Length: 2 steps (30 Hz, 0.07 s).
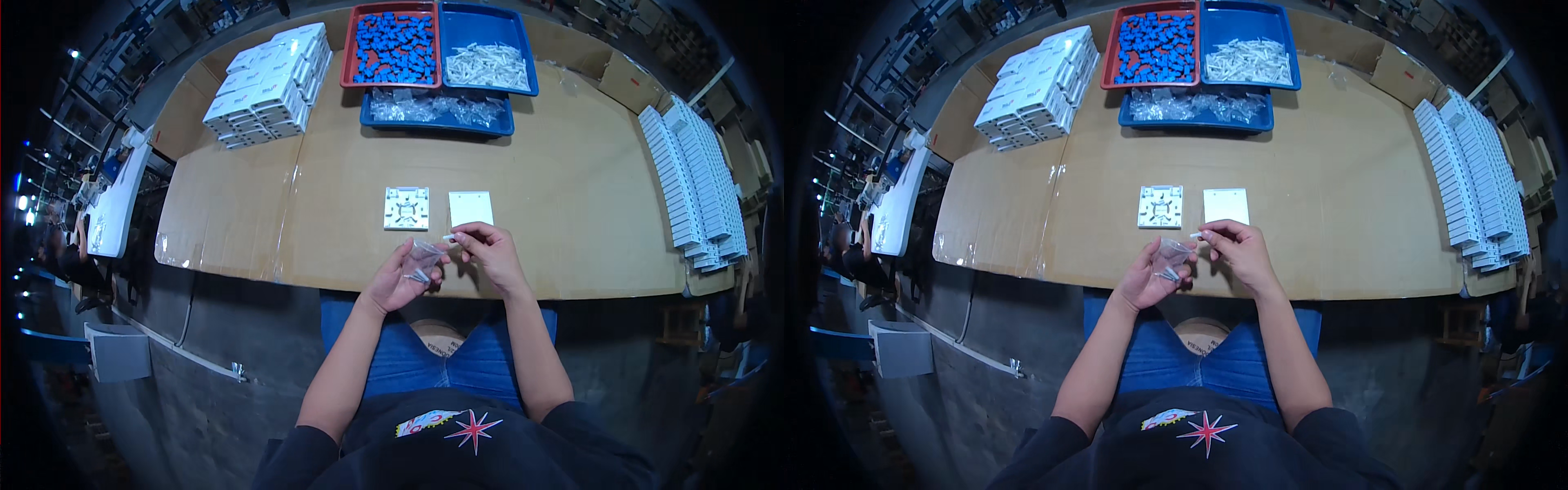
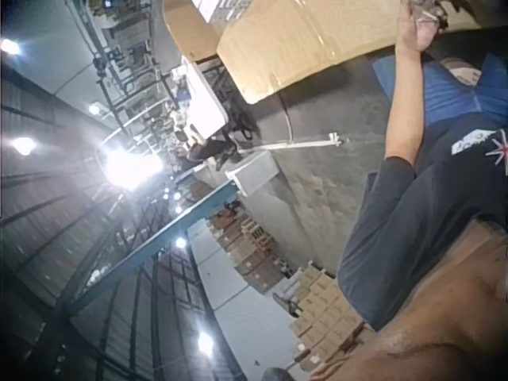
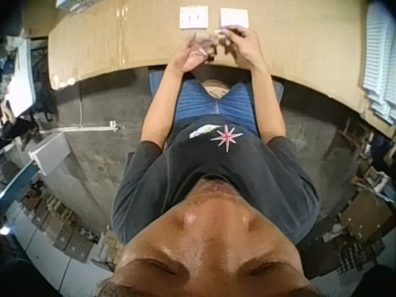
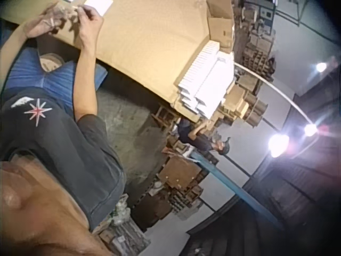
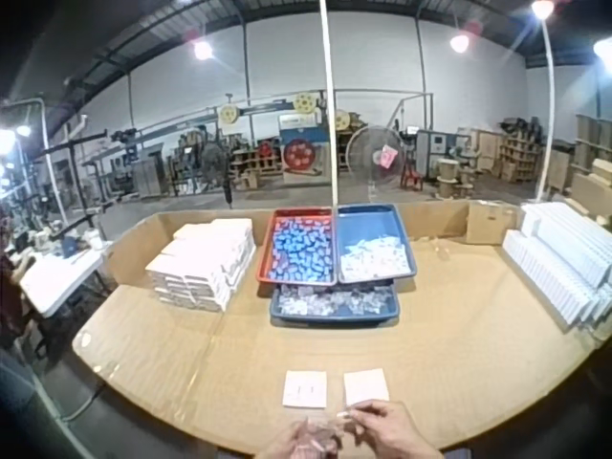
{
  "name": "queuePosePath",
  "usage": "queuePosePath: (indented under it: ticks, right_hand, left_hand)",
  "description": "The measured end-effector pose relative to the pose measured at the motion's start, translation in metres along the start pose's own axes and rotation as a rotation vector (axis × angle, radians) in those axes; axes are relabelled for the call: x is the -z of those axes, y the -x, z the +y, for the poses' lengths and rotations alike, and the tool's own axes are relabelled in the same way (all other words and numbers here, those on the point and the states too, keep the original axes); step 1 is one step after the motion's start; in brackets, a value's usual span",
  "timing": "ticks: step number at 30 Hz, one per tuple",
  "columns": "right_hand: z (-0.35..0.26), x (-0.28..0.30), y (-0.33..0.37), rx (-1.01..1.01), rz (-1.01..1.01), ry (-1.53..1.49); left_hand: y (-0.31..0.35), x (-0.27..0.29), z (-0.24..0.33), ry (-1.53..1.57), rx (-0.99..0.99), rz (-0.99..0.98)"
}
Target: Assembling electronic device components into boxes and sorting small parts into plastic bags.
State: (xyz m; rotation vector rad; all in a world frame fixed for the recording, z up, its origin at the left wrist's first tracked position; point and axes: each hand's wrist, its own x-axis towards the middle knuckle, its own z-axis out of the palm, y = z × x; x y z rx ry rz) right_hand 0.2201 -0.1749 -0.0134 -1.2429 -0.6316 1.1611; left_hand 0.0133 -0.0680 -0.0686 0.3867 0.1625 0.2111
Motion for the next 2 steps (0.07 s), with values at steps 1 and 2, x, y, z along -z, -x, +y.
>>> queuePosePath:
  ticks: [1,2]
  right_hand:
    - [0.0004,0.0008,0.001,0.004,-0.023,0.073]
    - [-0.0009,0.0025,-0.0003,0.013,-0.046,0.146]
  left_hand:
    - [0.0012,0.0019,-0.0012,0.005,-0.004,-0.004]
    - [0.0013,0.0019,-0.0001,0.005,-0.008,-0.011]
